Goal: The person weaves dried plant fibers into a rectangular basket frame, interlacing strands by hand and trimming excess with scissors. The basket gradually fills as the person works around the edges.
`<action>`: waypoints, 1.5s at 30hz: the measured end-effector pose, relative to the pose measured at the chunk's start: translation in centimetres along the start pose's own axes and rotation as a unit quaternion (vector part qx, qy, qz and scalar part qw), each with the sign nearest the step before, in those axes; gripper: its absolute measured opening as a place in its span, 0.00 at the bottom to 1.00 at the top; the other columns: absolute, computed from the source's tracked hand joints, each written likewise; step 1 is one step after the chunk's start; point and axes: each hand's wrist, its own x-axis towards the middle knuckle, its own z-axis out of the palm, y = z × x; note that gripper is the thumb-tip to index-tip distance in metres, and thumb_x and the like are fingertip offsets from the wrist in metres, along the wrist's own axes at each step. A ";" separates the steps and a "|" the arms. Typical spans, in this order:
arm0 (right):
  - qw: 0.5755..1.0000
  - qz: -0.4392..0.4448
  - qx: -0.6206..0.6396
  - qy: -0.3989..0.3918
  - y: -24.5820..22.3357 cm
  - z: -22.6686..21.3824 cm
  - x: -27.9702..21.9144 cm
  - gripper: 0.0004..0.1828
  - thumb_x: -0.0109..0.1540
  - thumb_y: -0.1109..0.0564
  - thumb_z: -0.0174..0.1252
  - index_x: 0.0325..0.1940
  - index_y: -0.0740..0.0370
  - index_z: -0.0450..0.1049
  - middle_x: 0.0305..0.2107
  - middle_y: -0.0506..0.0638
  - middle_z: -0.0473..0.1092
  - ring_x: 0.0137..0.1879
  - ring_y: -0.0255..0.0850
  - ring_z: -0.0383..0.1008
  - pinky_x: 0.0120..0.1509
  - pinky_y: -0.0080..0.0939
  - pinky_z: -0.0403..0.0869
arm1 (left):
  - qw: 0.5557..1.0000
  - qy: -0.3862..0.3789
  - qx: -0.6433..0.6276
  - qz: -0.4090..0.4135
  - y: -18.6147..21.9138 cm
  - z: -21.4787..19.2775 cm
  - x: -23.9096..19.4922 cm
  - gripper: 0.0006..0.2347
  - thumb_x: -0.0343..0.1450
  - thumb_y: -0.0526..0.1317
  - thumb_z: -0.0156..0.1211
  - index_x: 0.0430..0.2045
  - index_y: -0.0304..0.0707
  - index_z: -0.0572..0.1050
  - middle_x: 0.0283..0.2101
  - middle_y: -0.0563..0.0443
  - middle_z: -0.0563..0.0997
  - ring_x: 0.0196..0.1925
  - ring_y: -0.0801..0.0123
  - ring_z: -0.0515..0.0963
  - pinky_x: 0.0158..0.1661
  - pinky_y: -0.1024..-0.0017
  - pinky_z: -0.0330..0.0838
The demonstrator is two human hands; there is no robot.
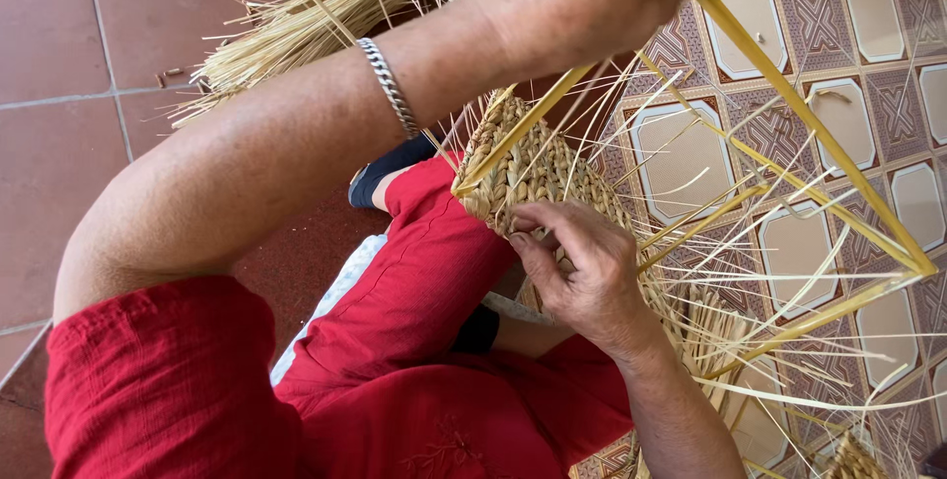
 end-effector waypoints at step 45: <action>0.874 -0.085 -0.461 0.129 2.0 -3.1 -3.4 0.08 0.67 0.58 0.73 0.45 0.48 0.80 0.41 0.41 0.69 0.49 0.39 0.65 0.56 0.45 0.60 | 0.936 -0.194 -0.061 -0.288 13.0 -7.3 -11.5 0.04 0.73 0.28 0.58 0.36 0.30 0.69 0.18 0.46 0.77 0.19 0.55 0.80 0.21 0.63 0.72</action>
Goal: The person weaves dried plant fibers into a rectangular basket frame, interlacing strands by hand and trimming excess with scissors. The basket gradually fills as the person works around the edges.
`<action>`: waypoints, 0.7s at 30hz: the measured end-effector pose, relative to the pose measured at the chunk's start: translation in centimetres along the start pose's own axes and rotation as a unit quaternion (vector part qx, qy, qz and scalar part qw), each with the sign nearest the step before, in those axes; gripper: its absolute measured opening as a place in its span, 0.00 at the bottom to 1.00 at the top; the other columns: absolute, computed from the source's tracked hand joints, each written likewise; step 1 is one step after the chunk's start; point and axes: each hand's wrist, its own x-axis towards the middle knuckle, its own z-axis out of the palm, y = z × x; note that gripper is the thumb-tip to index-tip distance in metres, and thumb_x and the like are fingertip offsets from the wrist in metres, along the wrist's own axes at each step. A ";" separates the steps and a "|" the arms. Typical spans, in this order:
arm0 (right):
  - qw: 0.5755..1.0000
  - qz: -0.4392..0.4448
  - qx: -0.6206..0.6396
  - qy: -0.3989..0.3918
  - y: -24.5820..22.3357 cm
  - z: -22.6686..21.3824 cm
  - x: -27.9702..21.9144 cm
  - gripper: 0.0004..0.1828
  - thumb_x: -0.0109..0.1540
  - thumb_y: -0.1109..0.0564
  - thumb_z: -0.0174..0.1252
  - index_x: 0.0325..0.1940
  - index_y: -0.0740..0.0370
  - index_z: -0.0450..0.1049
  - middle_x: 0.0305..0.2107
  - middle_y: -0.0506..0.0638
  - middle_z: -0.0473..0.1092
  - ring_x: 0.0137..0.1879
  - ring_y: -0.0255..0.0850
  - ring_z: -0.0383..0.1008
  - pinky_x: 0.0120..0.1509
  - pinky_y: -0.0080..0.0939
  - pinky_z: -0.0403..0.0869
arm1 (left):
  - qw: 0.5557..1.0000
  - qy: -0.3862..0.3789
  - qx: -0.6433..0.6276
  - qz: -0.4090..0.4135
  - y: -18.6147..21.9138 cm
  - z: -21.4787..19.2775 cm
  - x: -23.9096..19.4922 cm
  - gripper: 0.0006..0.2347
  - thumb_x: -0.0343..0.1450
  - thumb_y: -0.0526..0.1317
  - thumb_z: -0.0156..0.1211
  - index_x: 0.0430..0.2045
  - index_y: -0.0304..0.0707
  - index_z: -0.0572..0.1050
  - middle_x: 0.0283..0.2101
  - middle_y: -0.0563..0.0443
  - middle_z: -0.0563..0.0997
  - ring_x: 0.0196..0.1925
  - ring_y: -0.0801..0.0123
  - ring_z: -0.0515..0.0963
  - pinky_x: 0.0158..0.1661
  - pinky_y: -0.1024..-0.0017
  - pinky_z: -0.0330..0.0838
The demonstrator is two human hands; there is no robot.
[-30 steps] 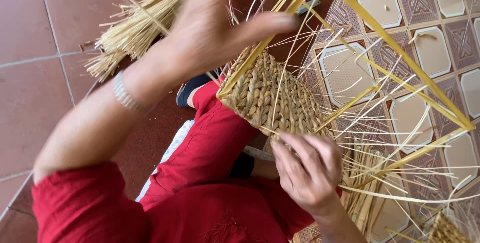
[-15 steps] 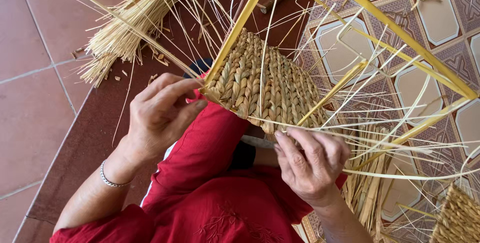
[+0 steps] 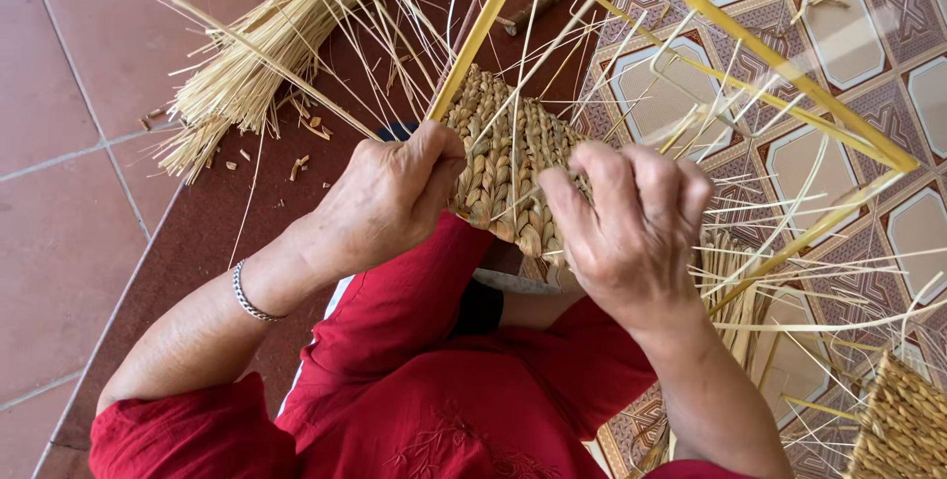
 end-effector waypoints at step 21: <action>0.947 0.096 0.307 0.013 -0.8 2.9 0.9 0.12 0.63 0.68 0.68 0.49 0.65 0.75 0.40 0.54 0.76 0.43 0.39 0.77 0.44 0.35 0.79 | 0.998 0.023 -0.056 -0.018 1.1 0.6 1.8 0.19 0.70 0.26 0.55 0.58 0.25 0.68 0.21 0.50 0.78 0.21 0.72 0.81 0.23 0.72 0.75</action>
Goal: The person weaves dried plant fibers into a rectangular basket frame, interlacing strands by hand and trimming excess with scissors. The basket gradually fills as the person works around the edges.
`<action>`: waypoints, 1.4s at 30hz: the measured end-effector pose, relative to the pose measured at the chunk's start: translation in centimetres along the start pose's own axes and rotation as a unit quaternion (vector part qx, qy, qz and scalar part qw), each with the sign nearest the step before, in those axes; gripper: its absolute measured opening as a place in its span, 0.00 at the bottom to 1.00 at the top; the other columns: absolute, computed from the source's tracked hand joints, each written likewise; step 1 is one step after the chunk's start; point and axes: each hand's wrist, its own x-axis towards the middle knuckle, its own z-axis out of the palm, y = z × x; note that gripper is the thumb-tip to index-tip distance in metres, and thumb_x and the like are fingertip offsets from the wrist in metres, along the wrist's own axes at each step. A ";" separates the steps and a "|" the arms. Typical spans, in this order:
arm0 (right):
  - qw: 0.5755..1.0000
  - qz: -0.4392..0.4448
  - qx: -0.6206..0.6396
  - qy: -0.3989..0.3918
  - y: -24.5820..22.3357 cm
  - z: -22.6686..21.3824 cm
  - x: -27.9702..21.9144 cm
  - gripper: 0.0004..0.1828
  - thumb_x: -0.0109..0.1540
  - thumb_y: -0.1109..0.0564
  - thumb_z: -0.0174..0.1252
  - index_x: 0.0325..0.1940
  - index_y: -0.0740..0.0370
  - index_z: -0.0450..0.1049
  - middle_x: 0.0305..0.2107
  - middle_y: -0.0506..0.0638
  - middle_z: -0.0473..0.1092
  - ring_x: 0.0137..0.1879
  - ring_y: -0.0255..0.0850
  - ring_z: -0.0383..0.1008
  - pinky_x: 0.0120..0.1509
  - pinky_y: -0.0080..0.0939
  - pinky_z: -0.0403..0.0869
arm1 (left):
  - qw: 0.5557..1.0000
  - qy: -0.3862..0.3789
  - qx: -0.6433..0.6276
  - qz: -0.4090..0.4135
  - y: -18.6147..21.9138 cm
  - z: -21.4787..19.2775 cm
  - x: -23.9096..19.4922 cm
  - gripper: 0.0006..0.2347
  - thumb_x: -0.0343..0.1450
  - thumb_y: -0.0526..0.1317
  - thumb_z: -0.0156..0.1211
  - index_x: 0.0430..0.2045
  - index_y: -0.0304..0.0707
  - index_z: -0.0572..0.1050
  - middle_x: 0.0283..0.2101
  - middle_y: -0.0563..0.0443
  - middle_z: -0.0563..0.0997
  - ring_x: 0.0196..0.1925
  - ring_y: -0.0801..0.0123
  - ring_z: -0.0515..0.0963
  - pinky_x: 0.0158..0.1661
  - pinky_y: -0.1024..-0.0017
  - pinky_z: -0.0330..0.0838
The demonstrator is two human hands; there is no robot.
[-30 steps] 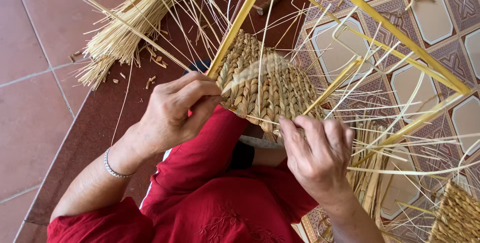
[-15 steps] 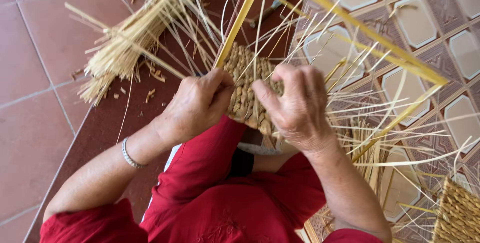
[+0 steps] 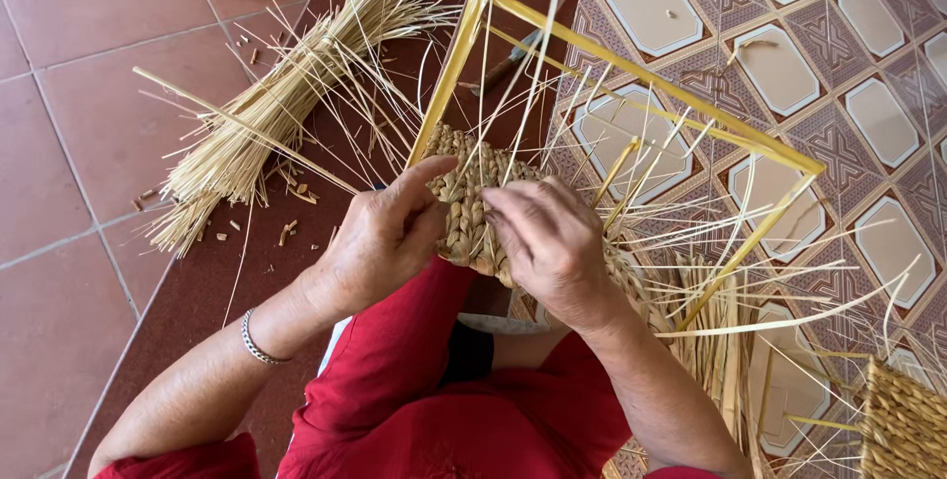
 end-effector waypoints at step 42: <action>0.999 0.013 -0.037 0.011 -0.7 -1.0 -1.3 0.13 0.63 0.63 0.72 0.49 0.56 0.79 0.38 0.45 0.80 0.42 0.34 0.77 0.65 0.48 0.66 | 0.995 -0.005 0.094 0.021 0.4 2.6 -0.3 0.23 0.72 0.27 0.56 0.63 0.31 0.61 0.16 0.47 0.74 0.17 0.58 0.79 0.21 0.62 0.73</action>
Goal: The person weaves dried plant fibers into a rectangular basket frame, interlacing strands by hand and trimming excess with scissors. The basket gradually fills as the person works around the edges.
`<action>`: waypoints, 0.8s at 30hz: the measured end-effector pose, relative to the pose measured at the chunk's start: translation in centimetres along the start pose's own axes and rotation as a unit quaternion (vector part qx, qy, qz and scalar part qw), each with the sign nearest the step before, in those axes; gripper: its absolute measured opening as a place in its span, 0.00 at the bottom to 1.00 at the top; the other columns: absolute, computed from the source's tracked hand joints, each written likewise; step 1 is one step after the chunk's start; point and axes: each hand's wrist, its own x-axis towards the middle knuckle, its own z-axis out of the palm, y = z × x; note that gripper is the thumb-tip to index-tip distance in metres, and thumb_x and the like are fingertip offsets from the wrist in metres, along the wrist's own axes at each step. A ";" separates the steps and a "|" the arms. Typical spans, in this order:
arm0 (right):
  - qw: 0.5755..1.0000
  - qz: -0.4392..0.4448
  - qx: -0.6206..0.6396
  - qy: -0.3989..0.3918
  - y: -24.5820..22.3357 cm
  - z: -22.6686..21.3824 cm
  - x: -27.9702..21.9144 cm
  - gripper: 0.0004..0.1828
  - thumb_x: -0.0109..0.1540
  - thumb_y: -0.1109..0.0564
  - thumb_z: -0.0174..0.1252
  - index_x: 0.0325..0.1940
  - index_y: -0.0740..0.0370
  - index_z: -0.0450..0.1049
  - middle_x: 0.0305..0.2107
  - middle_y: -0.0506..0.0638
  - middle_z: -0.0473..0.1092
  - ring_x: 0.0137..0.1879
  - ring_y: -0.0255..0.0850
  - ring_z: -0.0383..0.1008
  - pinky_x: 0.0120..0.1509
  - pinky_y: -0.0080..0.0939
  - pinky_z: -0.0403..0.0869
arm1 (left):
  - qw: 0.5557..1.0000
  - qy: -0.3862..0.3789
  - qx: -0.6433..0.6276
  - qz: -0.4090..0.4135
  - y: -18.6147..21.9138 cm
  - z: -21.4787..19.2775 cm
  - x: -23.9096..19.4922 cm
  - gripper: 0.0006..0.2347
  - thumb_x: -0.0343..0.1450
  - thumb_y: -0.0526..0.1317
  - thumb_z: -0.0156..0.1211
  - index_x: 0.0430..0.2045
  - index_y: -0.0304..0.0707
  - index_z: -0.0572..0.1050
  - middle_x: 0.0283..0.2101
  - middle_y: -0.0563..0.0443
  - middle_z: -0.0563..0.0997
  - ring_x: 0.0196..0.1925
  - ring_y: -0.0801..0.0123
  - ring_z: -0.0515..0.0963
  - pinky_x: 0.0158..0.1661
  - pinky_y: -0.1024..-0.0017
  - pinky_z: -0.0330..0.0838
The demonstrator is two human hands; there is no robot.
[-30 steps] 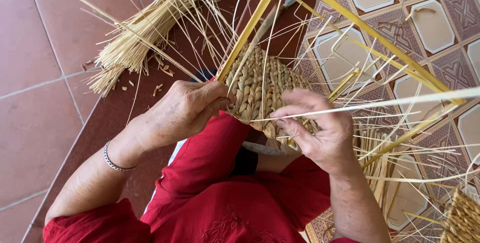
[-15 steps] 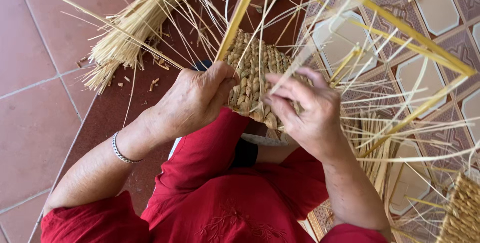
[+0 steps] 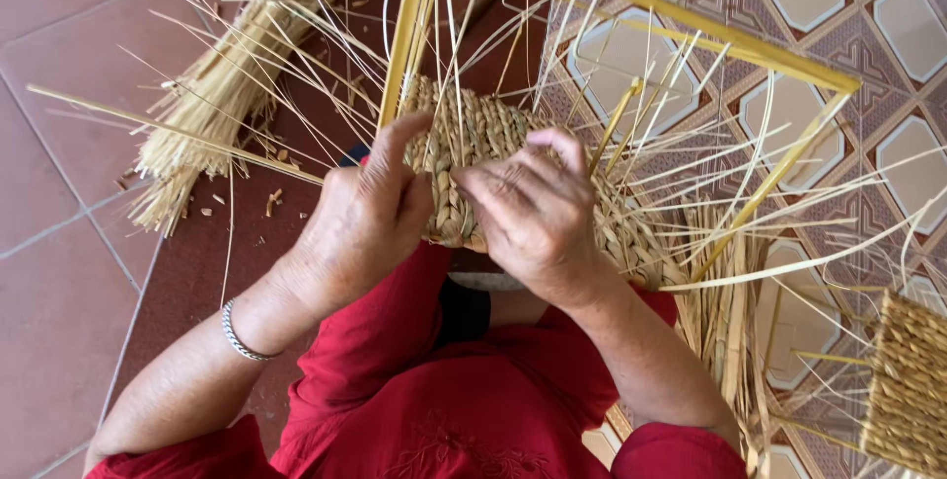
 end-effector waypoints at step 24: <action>0.963 0.054 -0.115 0.239 -0.9 -6.5 -11.9 0.07 0.64 0.50 0.62 0.39 0.54 0.79 0.38 0.44 0.77 0.50 0.40 0.73 0.76 0.54 0.58 | 0.986 0.098 0.127 0.046 -1.7 -0.3 -3.0 0.15 0.75 0.31 0.66 0.56 0.31 0.71 0.44 0.43 0.78 0.21 0.76 0.72 0.19 0.78 0.69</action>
